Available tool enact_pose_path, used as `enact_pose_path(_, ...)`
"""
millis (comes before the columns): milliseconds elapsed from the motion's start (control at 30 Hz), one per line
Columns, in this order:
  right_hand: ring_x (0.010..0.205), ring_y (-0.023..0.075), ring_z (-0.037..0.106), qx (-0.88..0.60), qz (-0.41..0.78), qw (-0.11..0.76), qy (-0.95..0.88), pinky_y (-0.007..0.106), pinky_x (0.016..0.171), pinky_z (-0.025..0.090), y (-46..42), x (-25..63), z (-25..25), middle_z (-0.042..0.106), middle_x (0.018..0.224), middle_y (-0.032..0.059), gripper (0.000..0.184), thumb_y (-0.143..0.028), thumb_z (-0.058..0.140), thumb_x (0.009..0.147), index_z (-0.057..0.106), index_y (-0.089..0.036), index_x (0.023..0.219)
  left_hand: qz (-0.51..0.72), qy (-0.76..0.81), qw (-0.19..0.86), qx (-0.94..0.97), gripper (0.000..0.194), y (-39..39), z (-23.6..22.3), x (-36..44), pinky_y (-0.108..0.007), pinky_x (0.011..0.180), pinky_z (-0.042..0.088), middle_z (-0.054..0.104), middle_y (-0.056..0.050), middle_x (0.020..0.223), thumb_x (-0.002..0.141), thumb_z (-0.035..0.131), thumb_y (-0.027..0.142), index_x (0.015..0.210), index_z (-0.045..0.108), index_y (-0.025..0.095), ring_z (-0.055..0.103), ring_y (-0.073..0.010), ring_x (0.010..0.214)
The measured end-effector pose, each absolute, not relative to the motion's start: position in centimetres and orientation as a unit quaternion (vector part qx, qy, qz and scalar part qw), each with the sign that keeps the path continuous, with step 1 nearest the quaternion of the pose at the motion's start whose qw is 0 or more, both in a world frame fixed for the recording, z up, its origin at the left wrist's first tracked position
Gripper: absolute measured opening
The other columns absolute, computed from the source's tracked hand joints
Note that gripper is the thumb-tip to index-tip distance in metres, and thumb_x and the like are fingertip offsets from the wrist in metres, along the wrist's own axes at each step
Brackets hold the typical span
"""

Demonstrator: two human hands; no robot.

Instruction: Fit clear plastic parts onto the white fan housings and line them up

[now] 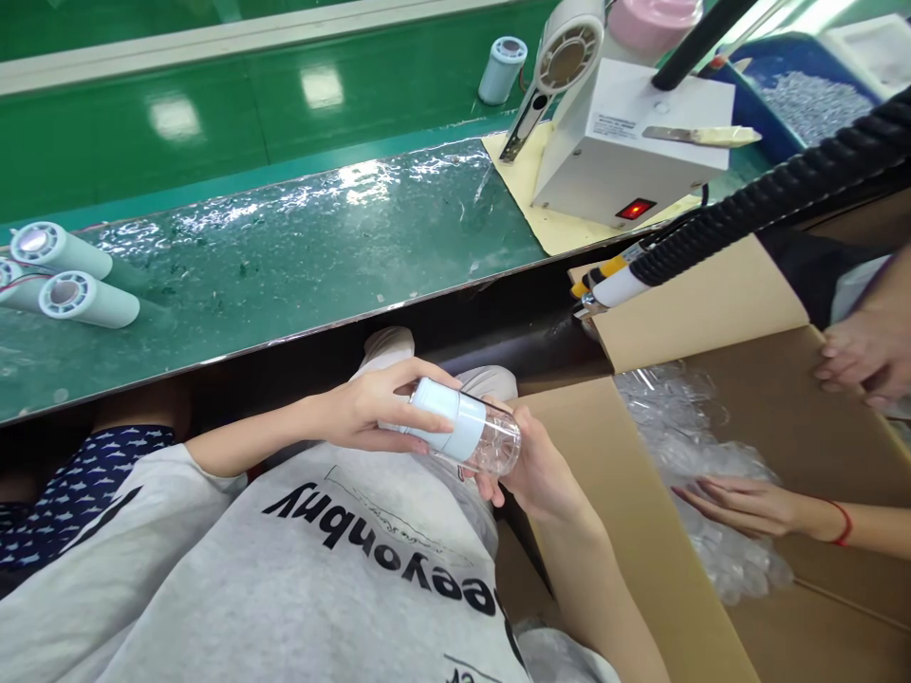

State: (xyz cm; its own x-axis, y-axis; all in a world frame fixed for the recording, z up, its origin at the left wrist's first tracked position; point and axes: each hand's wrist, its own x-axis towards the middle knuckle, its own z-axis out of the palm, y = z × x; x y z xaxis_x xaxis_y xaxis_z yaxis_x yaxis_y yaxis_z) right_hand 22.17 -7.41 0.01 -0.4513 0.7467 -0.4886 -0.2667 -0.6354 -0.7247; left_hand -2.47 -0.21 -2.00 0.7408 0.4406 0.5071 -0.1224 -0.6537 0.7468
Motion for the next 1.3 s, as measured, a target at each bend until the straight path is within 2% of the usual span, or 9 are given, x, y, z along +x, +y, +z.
enact_pose_path(267, 0.036, 0.0137, 0.058, -0.402, 0.805, 0.319, -0.298, 0.019, 0.032, 0.041, -7.4, 22.1, 0.2, 0.070, 0.057, -0.0006, 0.068, -0.089, 0.068, 0.078, 0.051, -0.024, 0.087, 0.385, 0.081, 0.430, 0.813, 0.009, -1.0, -1.6, -2.0, -0.032, 0.088, 0.065, 0.062, -0.015, 0.145, 0.095, 0.075, 0.023, 0.098, 0.083, 0.025, 0.072, -0.0238, 0.115)
enact_pose_path(333, 0.036, 0.0151, 0.059, -0.411, 0.804, 0.308, -0.301, 0.021, 0.032, 0.041, -7.5, 22.1, 0.2, 0.070, 0.056, 0.0000, 0.070, -0.091, 0.066, 0.077, 0.052, -0.024, 0.091, 0.390, 0.091, 0.439, 0.805, 0.010, -1.1, -1.6, -1.9, -0.035, 0.090, 0.064, 0.064, -0.014, 0.144, 0.093, 0.078, 0.024, 0.102, 0.083, 0.027, 0.072, -0.0254, 0.117)
enact_pose_path(433, 0.036, 0.0161, 0.058, -0.419, 0.809, 0.288, -0.296, 0.022, 0.030, 0.039, -7.7, 22.1, 0.1, 0.069, 0.056, 0.0005, 0.076, -0.096, 0.061, 0.075, 0.056, -0.024, 0.097, 0.413, 0.108, 0.435, 0.793, 0.046, -1.2, -1.5, -1.8, -0.039, 0.095, 0.064, 0.070, -0.015, 0.136, 0.089, 0.084, 0.031, 0.133, 0.070, 0.028, 0.072, -0.0267, 0.120)
enact_pose_path(500, 0.035, 0.0157, 0.057, -0.422, 0.811, 0.279, -0.294, 0.023, 0.031, 0.039, -7.8, 22.0, 0.1, 0.069, 0.058, 0.0006, 0.078, -0.098, 0.058, 0.074, 0.058, -0.024, 0.097, 0.418, 0.113, 0.426, 0.795, 0.060, -1.2, -1.4, -1.7, -0.039, 0.096, 0.064, 0.072, -0.016, 0.132, 0.090, 0.084, 0.035, 0.144, 0.060, 0.027, 0.073, -0.0267, 0.119)
enact_pose_path(800, 0.037, 0.0152, 0.060, -0.414, 0.815, 0.300, -0.273, 0.020, 0.033, 0.042, -7.8, 21.8, 0.1, 0.072, 0.059, -0.0001, 0.073, -0.092, 0.070, 0.073, 0.054, -0.025, 0.097, 0.402, 0.096, 0.410, 0.813, 0.019, -1.4, -0.7, -2.1, -0.029, 0.082, 0.065, 0.068, -0.016, 0.137, 0.093, 0.078, 0.025, 0.113, 0.079, 0.024, 0.074, -0.0237, 0.114)
enact_pose_path(933, 0.037, 0.0149, 0.061, -0.419, 0.816, 0.302, -0.260, 0.020, 0.033, 0.044, -7.9, 21.8, 0.1, 0.073, 0.059, 0.0001, 0.074, -0.091, 0.071, 0.072, 0.055, -0.025, 0.098, 0.411, 0.083, 0.415, 0.807, 0.004, -1.6, -0.8, -2.0, -0.028, 0.083, 0.065, 0.065, -0.016, 0.140, 0.095, 0.075, 0.019, 0.096, 0.079, 0.021, 0.073, -0.0238, 0.117)
enact_pose_path(967, 0.037, 0.0151, 0.061, -0.418, 0.818, 0.299, -0.258, 0.020, 0.033, 0.044, -7.9, 21.8, 0.1, 0.073, 0.059, 0.0003, 0.074, -0.092, 0.071, 0.072, 0.055, -0.024, 0.099, 0.412, 0.084, 0.416, 0.806, 0.006, -1.6, -0.9, -2.0, -0.029, 0.083, 0.065, 0.066, -0.016, 0.140, 0.095, 0.076, 0.021, 0.100, 0.078, 0.022, 0.073, -0.0242, 0.118)
enact_pose_path(1133, 0.037, 0.0150, 0.061, -0.410, 0.828, 0.280, -0.259, 0.019, 0.032, 0.042, -7.8, 21.7, 0.2, 0.072, 0.058, 0.0007, 0.076, -0.094, 0.067, 0.072, 0.057, -0.024, 0.098, 0.433, 0.098, 0.410, 0.796, 0.052, -1.5, -1.3, -1.9, -0.037, 0.095, 0.065, 0.071, -0.019, 0.130, 0.089, 0.085, 0.031, 0.136, 0.066, 0.020, 0.073, -0.0265, 0.119)
enact_pose_path(1300, 0.039, 0.0158, 0.062, -0.416, 0.811, 0.298, -0.283, 0.022, 0.036, 0.048, -7.7, 21.9, 0.2, 0.072, 0.060, -0.0007, 0.074, -0.092, 0.069, 0.073, 0.052, -0.025, 0.098, 0.410, 0.083, 0.415, 0.808, 0.014, -1.4, -0.8, -2.2, -0.027, 0.085, 0.064, 0.066, -0.017, 0.138, 0.095, 0.076, 0.020, 0.109, 0.077, 0.021, 0.072, -0.0233, 0.119)
